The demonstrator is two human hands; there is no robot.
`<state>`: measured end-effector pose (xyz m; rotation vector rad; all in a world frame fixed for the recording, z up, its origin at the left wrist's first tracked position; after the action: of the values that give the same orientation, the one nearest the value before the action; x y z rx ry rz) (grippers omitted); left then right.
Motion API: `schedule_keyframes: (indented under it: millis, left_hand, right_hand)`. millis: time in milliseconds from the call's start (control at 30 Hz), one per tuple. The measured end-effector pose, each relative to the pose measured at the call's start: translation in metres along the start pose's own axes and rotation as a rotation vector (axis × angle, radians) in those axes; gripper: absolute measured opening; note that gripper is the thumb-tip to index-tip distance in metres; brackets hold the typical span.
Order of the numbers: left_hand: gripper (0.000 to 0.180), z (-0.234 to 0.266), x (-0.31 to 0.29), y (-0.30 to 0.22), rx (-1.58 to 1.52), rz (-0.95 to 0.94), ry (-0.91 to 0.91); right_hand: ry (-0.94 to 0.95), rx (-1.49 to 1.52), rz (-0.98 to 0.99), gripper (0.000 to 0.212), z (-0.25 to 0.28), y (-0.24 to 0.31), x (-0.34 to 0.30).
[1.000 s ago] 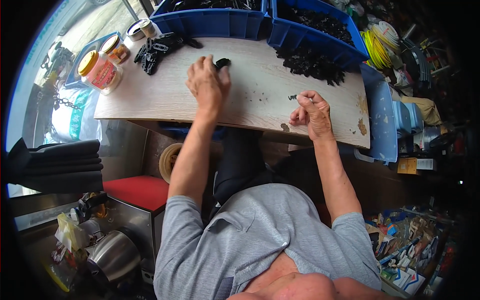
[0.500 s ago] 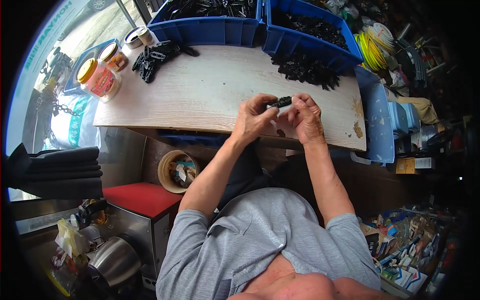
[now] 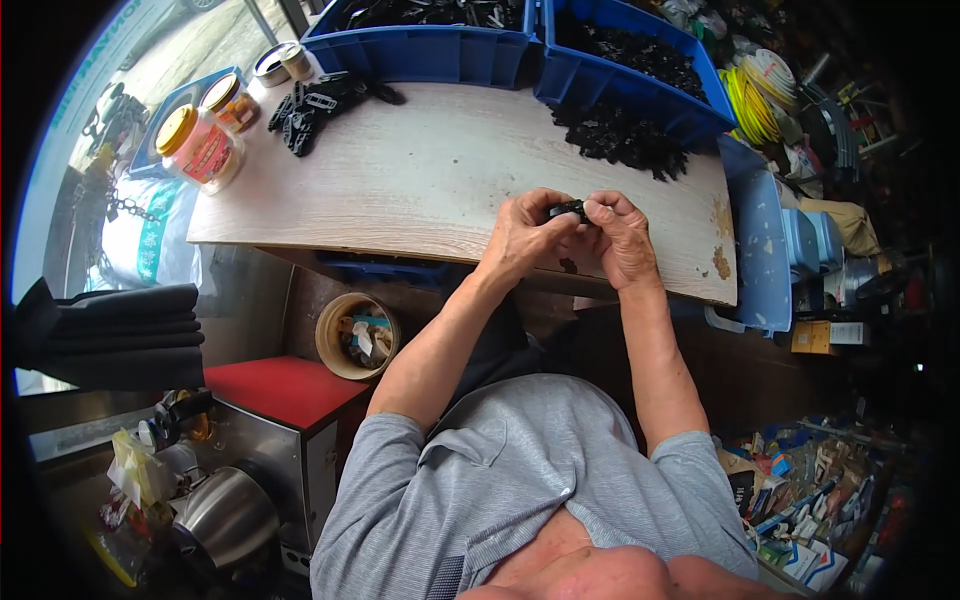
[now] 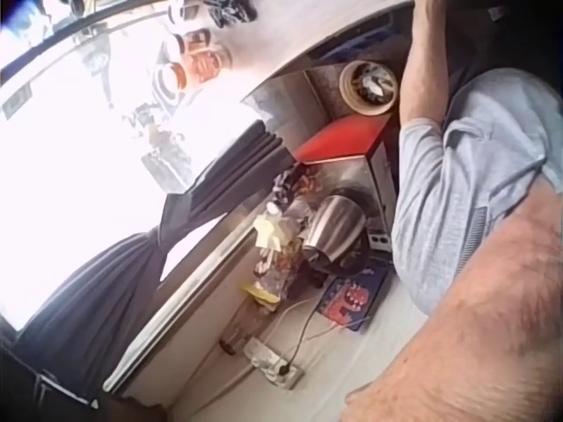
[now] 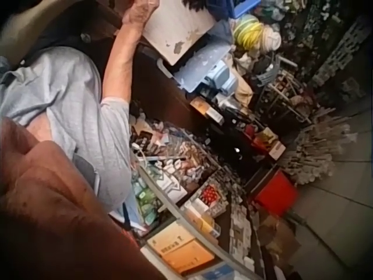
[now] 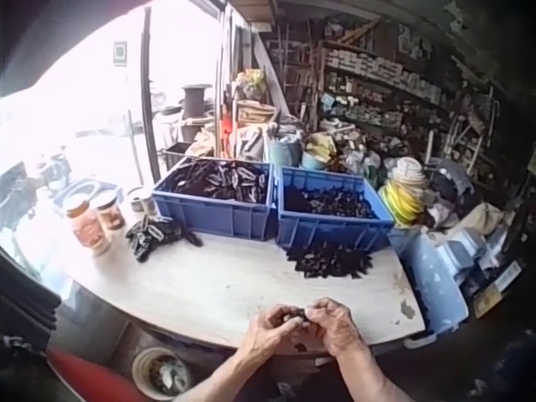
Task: Assembling small black plastic components by hand at a workbench.
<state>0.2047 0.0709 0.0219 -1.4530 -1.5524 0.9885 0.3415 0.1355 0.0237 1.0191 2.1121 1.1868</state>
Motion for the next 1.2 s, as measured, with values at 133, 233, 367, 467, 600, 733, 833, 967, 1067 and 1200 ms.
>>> schedule_keyframes:
  millis: [133, 233, 367, 467, 600, 733, 833, 967, 1067, 1200]
  left_hand:
    - [0.025, 0.000, 0.004, 0.002, 0.008, 0.041, -0.123]
    - [0.019, -0.001, 0.003, -0.001, -0.083, 0.048, -0.160]
    - [0.013, 0.005, -0.001, 0.001, -0.159, 0.063, -0.192]
    - [0.012, 0.006, -0.002, 0.001, -0.126, 0.057, -0.197]
    - [0.012, 0.004, -0.005, -0.001, -0.109, 0.073, -0.122]
    - [0.022, 0.020, -0.010, -0.005, 0.266, -0.174, -0.186]
    - [0.031, 0.079, -0.026, -0.077, 0.926, -0.541, -0.605]
    - [0.060, 0.228, -0.029, -0.136, 1.555, -0.494, -1.118]
    - [0.059, 0.289, -0.021, -0.139, 1.717, -0.232, -1.044]
    - [0.046, 0.309, -0.017, -0.130, 1.758, -0.222, -0.878]
  right_hand:
    - [0.005, 0.026, -0.031, 0.014, 0.002, 0.000, -0.003]
    - [-0.001, -0.168, -0.017, 0.022, 0.006, 0.002, 0.000]
    - [-0.010, -0.237, -0.191, 0.022, -0.009, 0.004, -0.004]
    - [0.045, -0.350, -0.150, 0.026, -0.006, 0.000, -0.003]
    - [0.030, -0.343, -0.050, 0.030, -0.008, -0.001, -0.006]
    - [0.046, -0.273, -0.031, 0.029, -0.001, 0.000, -0.005]
    - [0.008, -0.188, -0.010, 0.033, 0.006, 0.004, -0.008]
    - [0.035, -0.196, 0.003, 0.034, -0.004, 0.001, -0.008]
    - [0.052, -0.257, -0.011, 0.034, -0.004, -0.002, -0.005]
    - [0.059, -0.257, -0.015, 0.034, -0.009, 0.000, -0.005]
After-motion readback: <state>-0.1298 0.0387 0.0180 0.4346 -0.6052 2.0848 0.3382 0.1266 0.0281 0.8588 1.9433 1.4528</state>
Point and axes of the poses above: each hand's wrist, its own x-axis towards the middle knuckle, its own z-axis out of the back of the hand, y = z × x, the point moved 5 cm from there along x, towards the middle knuckle, and after that the axes turned 7 degrees about y, right-handed, at the moved point
